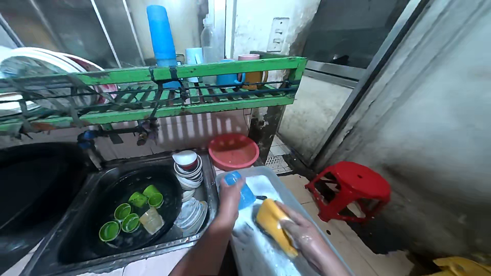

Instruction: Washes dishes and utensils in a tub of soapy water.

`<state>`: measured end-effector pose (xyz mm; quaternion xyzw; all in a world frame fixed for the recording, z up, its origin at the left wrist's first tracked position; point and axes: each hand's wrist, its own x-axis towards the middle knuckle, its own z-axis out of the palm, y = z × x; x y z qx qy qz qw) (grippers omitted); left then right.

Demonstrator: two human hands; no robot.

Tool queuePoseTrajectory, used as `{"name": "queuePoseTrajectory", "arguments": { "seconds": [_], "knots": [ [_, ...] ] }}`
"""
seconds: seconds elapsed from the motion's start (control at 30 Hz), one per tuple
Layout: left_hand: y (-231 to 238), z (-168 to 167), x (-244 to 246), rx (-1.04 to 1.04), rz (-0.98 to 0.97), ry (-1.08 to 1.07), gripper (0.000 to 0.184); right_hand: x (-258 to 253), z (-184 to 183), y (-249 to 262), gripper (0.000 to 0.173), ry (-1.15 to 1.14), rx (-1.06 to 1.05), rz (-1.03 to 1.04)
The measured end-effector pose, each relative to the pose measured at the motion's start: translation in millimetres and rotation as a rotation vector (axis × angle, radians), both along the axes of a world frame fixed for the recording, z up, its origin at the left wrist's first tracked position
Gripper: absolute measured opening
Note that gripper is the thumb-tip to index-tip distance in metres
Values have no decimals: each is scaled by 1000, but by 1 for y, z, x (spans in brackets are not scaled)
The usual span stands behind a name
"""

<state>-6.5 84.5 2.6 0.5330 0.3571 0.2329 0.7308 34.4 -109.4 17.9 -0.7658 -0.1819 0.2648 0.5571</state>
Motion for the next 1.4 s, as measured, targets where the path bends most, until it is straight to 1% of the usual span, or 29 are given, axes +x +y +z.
{"name": "queuePoseTrajectory", "arguments": {
  "seconds": [0.03, 0.07, 0.1, 0.13, 0.17, 0.2, 0.23, 0.27, 0.3, 0.33, 0.37, 0.4, 0.43, 0.47, 0.5, 0.57, 0.63, 0.73, 0.77, 0.83, 0.9, 0.97, 1.07, 1.13, 1.2, 1.3, 1.33, 1.4],
  "knots": [
    [-5, -2, -4, 185, -111, 86, 70, 3, 1, -4, 57, -87, 23, -36],
    [-16, -2, -8, 387, -253, 194, 73, 6, 3, -4, 63, -199, 41, -28],
    [-33, 4, -12, 582, -413, 323, 75, 8, 4, 0, 67, -306, 34, 11],
    [-53, 14, -18, 745, -554, 419, 76, 10, 7, 6, 68, -380, -22, 46],
    [-70, 24, -22, 862, -658, 478, 75, 15, 10, 12, 65, -400, -95, 64],
    [-80, 27, -24, 955, -713, 498, 75, 22, 11, 17, 57, -342, -127, 35],
    [-83, 29, -25, 1032, -741, 495, 74, 28, 10, 22, 51, -248, -120, -21],
    [-81, 31, -26, 1085, -763, 494, 74, 30, 9, 25, 46, -206, -101, -77],
    [-75, 35, -25, 1111, -772, 507, 74, 25, 8, 28, 44, -253, -88, -111],
    [-68, 39, -23, 1119, -762, 525, 70, 14, 9, 30, 44, -365, -76, -115],
    [-58, 42, -22, 1123, -727, 529, 61, 4, 8, 33, 45, -517, -54, -93],
    [-47, 46, -21, 1099, -687, 541, 56, -4, 7, 34, 45, -645, -23, -55],
    [-33, 47, -22, 1061, -624, 545, 59, -11, 7, 34, 47, -730, 7, -6],
    [-17, 44, -25, 1046, -546, 524, 66, -17, 8, 32, 49, -745, 9, 67],
    [0, 40, -30, 1059, -456, 504, 67, -22, 13, 26, 52, -674, -39, 158],
    [42, 34, -47, 1095, -270, 517, 64, -24, 20, 13, 56, -415, -218, 349],
    [90, 28, -74, 1115, -156, 640, 58, -22, 8, -2, 56, -299, -314, 505],
    [159, 12, -124, 1098, -100, 899, 52, -20, -30, -17, 47, -374, -409, 686],
    [175, 7, -141, 1098, -97, 954, 48, -21, -37, -18, 46, -418, -483, 723],
    [195, -2, -167, 1129, -77, 978, 41, -24, -43, -17, 48, -495, -671, 751],
    [199, -9, -186, 1165, -40, 909, 35, -27, -45, -10, 56, -455, -858, 729],
    [192, -20, -204, 1184, -24, 792, 34, -33, -45, -2, 64, -389, -999, 671],
    [172, -37, -230, 1181, -88, 622, 33, -37, -40, 3, 62, -363, -1088, 538],
    [160, -37, -243, 1120, -159, 573, 34, -36, -37, 1, 62, -361, -1077, 496],
    [155, -32, -251, 1066, -186, 543, 34, -35, -34, 0, 62, -331, -1039, 474],
    [150, -20, -257, 1008, -96, 393, 32, -38, -28, -2, 61, -229, -972, 463],
    [146, -12, -258, 944, -66, 327, 32, -39, -22, -2, 60, -203, -942, 462],
    [133, 6, -254, 745, -31, 181, 34, -36, -6, 0, 53, -206, -864, 441]
  ]
}}
